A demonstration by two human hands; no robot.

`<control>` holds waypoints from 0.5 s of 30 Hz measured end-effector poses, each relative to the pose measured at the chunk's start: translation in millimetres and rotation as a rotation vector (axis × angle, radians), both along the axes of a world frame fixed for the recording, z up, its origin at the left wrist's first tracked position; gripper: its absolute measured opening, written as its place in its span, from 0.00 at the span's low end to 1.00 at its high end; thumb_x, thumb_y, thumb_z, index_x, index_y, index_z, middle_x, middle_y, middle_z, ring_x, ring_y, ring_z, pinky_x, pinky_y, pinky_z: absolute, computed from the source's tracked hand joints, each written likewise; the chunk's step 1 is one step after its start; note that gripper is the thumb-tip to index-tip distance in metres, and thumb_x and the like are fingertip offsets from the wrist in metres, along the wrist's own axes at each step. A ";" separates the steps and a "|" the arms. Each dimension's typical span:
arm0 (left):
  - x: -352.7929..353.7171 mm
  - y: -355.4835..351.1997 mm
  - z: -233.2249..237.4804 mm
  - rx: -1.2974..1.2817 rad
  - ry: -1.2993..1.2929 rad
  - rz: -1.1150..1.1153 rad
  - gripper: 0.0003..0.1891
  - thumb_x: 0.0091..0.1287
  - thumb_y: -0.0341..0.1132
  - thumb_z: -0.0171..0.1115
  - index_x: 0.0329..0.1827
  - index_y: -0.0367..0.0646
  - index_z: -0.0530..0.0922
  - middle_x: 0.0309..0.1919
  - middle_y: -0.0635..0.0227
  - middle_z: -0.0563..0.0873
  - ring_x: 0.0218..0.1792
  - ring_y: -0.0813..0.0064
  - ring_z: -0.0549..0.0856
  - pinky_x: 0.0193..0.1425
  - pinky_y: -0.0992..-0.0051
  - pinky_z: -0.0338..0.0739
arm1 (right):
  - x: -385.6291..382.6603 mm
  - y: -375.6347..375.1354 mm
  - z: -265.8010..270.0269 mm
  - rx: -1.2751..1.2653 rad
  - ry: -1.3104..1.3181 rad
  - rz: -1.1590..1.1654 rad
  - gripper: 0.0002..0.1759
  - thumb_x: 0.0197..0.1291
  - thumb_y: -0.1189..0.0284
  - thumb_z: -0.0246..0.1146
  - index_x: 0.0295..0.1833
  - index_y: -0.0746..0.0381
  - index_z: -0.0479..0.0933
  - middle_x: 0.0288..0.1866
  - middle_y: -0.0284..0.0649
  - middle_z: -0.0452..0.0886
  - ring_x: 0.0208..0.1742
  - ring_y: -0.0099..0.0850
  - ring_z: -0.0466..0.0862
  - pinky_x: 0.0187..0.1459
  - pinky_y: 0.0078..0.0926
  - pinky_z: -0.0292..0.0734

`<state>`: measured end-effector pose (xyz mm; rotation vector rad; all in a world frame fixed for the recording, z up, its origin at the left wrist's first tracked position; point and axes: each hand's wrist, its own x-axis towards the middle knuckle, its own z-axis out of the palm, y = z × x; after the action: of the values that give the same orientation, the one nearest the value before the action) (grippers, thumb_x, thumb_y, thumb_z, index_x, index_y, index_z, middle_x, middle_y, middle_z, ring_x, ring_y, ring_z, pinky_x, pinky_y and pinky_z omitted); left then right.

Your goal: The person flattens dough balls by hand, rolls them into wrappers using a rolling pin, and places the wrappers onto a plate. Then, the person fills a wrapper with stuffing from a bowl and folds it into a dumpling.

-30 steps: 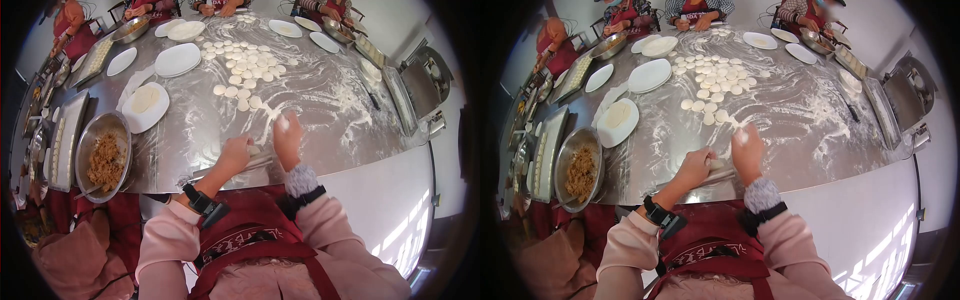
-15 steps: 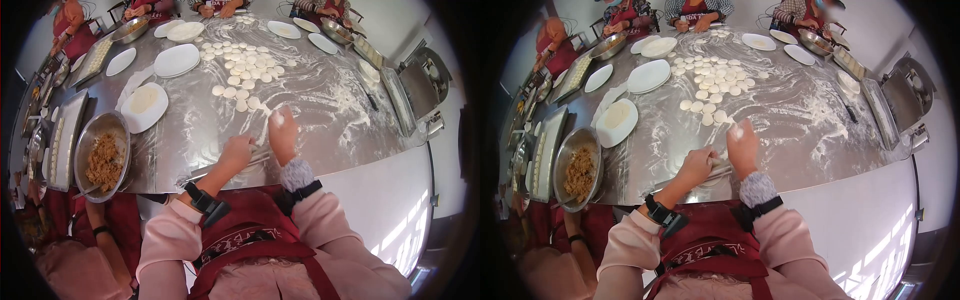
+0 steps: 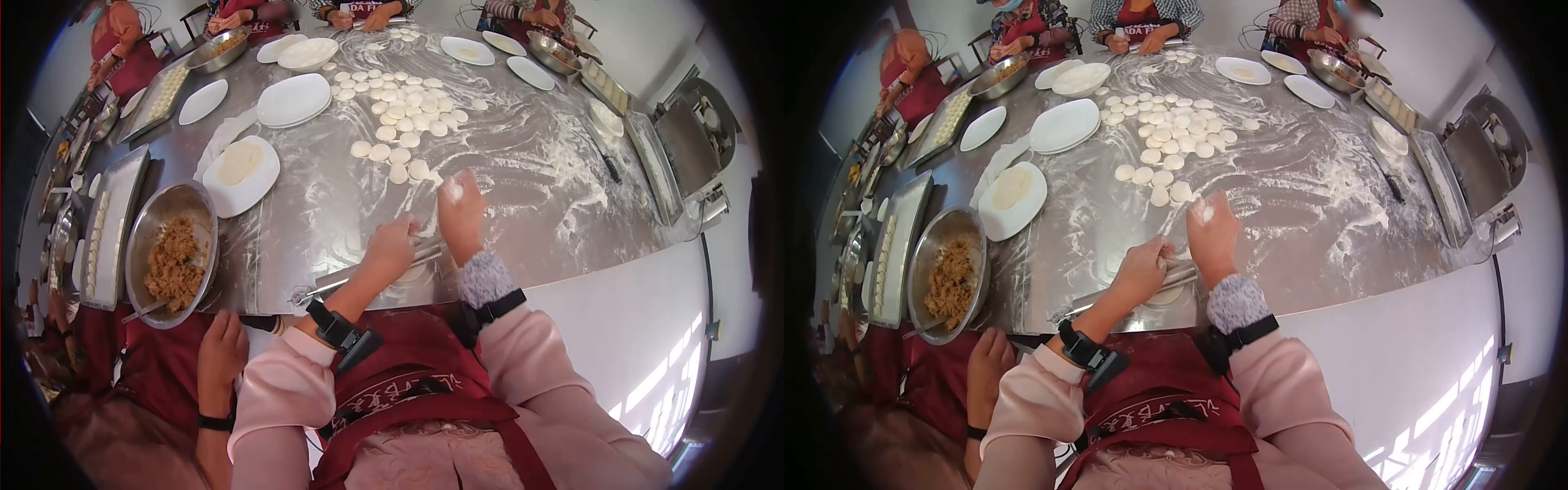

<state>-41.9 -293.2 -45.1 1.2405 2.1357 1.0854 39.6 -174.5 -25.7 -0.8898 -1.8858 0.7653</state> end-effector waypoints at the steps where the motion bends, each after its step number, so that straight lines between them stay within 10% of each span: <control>1: 1.3 4.3 -1.3 0.004 0.023 0.007 0.10 0.61 0.27 0.54 0.44 0.37 0.79 0.36 0.51 0.85 0.42 0.51 0.84 0.49 0.61 0.77 | -10.2 4.5 -6.7 0.119 0.056 -0.036 0.08 0.58 0.72 0.59 0.37 0.65 0.70 0.26 0.50 0.76 0.28 0.47 0.76 0.33 0.38 0.72; 15: 7.8 -3.7 -1.5 0.077 0.085 0.025 0.10 0.61 0.29 0.55 0.43 0.37 0.78 0.33 0.51 0.85 0.39 0.49 0.84 0.47 0.60 0.77 | -0.2 -1.2 2.9 0.102 0.012 0.006 0.10 0.56 0.72 0.61 0.40 0.66 0.72 0.30 0.54 0.78 0.34 0.52 0.79 0.37 0.42 0.73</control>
<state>-34.2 -296.9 -46.6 1.3197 2.1965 1.1543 39.5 -175.7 -22.8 -0.8143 -1.8996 0.6700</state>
